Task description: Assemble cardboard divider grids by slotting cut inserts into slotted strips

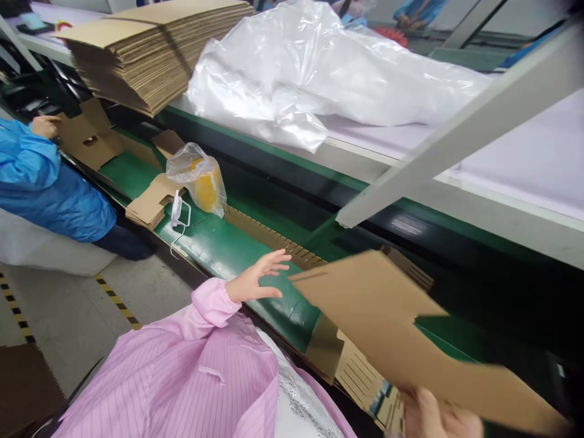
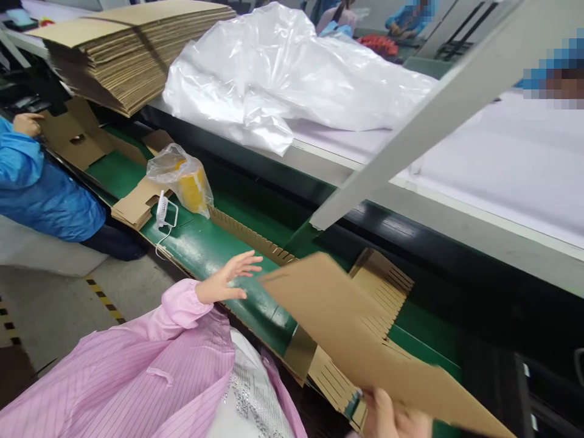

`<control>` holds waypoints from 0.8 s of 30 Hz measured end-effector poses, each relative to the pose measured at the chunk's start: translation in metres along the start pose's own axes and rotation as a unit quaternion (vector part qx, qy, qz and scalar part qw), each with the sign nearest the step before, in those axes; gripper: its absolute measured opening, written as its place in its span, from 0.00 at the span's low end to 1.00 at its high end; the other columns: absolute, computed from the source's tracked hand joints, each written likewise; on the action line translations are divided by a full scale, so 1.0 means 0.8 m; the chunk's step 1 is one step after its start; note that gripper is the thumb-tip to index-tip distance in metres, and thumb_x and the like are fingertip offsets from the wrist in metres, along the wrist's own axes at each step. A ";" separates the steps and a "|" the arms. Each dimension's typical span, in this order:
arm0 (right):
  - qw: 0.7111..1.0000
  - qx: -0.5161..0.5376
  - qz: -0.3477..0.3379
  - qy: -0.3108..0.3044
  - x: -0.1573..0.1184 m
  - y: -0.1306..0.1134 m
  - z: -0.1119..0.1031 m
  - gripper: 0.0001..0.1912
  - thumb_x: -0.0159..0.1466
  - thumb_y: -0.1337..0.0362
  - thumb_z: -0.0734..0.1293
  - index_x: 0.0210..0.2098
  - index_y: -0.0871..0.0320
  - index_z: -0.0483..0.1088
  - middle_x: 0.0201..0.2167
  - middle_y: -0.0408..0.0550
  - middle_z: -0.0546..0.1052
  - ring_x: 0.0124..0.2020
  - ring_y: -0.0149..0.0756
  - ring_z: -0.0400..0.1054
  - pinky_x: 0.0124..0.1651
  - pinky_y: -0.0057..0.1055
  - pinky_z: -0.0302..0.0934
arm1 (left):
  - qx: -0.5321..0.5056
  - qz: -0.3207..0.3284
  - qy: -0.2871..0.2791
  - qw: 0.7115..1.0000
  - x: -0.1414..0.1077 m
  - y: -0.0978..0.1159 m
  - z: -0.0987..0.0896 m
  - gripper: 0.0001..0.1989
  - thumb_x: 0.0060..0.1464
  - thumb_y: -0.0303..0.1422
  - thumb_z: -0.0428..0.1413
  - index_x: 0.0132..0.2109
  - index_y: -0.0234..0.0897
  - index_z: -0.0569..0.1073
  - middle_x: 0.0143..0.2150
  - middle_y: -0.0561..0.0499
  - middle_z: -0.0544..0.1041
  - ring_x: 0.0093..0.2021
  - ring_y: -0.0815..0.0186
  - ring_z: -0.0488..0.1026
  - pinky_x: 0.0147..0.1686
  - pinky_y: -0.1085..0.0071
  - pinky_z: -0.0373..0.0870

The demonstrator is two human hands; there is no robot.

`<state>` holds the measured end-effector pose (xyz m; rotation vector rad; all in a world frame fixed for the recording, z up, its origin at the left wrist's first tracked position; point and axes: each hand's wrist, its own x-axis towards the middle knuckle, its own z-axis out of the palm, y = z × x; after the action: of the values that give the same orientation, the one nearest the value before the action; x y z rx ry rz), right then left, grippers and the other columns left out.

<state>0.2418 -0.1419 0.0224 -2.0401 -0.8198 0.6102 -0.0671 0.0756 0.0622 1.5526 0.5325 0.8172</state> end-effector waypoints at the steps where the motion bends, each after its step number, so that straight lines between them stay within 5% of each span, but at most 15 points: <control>1: 1.000 0.011 -0.014 0.010 0.016 -0.022 0.021 0.19 0.56 0.42 0.65 0.37 0.49 0.67 0.33 0.50 0.74 0.39 0.48 0.71 0.36 0.45 0.68 | -0.024 -0.011 0.031 0.999 -0.008 0.001 -0.012 0.39 0.48 0.42 0.63 0.64 0.43 0.57 0.62 0.40 0.65 0.57 0.54 0.68 0.54 0.57 0.66; 2: 0.999 0.023 -0.026 0.023 0.033 -0.047 0.044 0.19 0.54 0.43 0.68 0.34 0.51 0.65 0.30 0.49 0.73 0.36 0.47 0.71 0.36 0.44 0.68 | -0.029 -0.030 0.078 0.996 -0.017 0.002 -0.025 0.33 0.48 0.43 0.62 0.60 0.40 0.64 0.58 0.41 0.71 0.53 0.55 0.71 0.53 0.57 0.68; 5: 0.982 0.101 -0.123 -0.099 0.084 -0.137 0.124 0.21 0.50 0.45 0.70 0.30 0.53 0.63 0.25 0.45 0.72 0.32 0.41 0.70 0.38 0.41 0.68 | 0.032 -0.090 0.266 0.959 -0.051 0.005 -0.070 0.19 0.48 0.47 0.61 0.39 0.35 0.75 0.40 0.46 0.79 0.43 0.57 0.75 0.49 0.58 0.70; 7: 0.951 0.169 -0.185 -0.182 0.109 -0.198 0.178 0.23 0.49 0.49 0.72 0.38 0.53 0.65 0.35 0.46 0.74 0.39 0.40 0.71 0.44 0.40 0.67 | 0.076 -0.097 0.360 0.925 -0.078 0.008 -0.103 0.18 0.47 0.47 0.61 0.34 0.35 0.75 0.36 0.47 0.79 0.42 0.57 0.75 0.49 0.58 0.70; 9: 0.916 0.206 -0.241 -0.247 0.125 -0.254 0.229 0.26 0.50 0.51 0.73 0.44 0.52 0.64 0.42 0.47 0.73 0.45 0.39 0.69 0.49 0.40 0.66 | 0.104 -0.086 0.410 0.902 -0.106 0.011 -0.135 0.19 0.45 0.47 0.61 0.36 0.35 0.76 0.38 0.46 0.79 0.43 0.57 0.75 0.50 0.58 0.70; 13: 0.862 0.187 -0.333 -0.334 0.147 -0.339 0.327 0.22 0.52 0.53 0.73 0.42 0.52 0.65 0.40 0.45 0.73 0.42 0.38 0.69 0.50 0.41 0.66 | 0.150 -0.086 0.446 0.878 -0.154 0.008 -0.185 0.20 0.47 0.46 0.59 0.41 0.34 0.76 0.45 0.43 0.76 0.46 0.57 0.74 0.48 0.61 0.72; 19: 0.819 0.108 -0.391 -0.405 0.170 -0.395 0.444 0.24 0.49 0.55 0.74 0.41 0.54 0.65 0.38 0.45 0.73 0.40 0.39 0.69 0.49 0.43 0.67 | 0.258 -0.161 0.460 0.834 -0.190 -0.026 -0.220 0.14 0.50 0.43 0.56 0.36 0.36 0.76 0.38 0.45 0.77 0.37 0.59 0.75 0.41 0.61 0.74; 21: 0.815 0.102 -0.384 -0.422 0.171 -0.396 0.469 0.24 0.49 0.54 0.74 0.41 0.54 0.66 0.36 0.45 0.74 0.40 0.39 0.69 0.49 0.43 0.66 | 0.286 -0.167 0.483 0.811 -0.198 -0.039 -0.223 0.13 0.51 0.41 0.55 0.39 0.37 0.75 0.41 0.44 0.77 0.43 0.57 0.74 0.48 0.58 0.71; 24: 0.807 0.125 -0.357 -0.453 0.172 -0.388 0.489 0.23 0.49 0.52 0.74 0.39 0.55 0.67 0.35 0.44 0.74 0.39 0.38 0.70 0.49 0.42 0.67 | 0.277 -0.174 0.541 0.775 -0.208 -0.062 -0.218 0.23 0.52 0.40 0.57 0.54 0.37 0.68 0.59 0.40 0.66 0.61 0.54 0.61 0.61 0.56 0.57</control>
<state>-0.0295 0.2985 0.0563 -0.9647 -1.8208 1.1676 -0.3000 0.0742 -0.0169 1.2664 1.9959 1.2930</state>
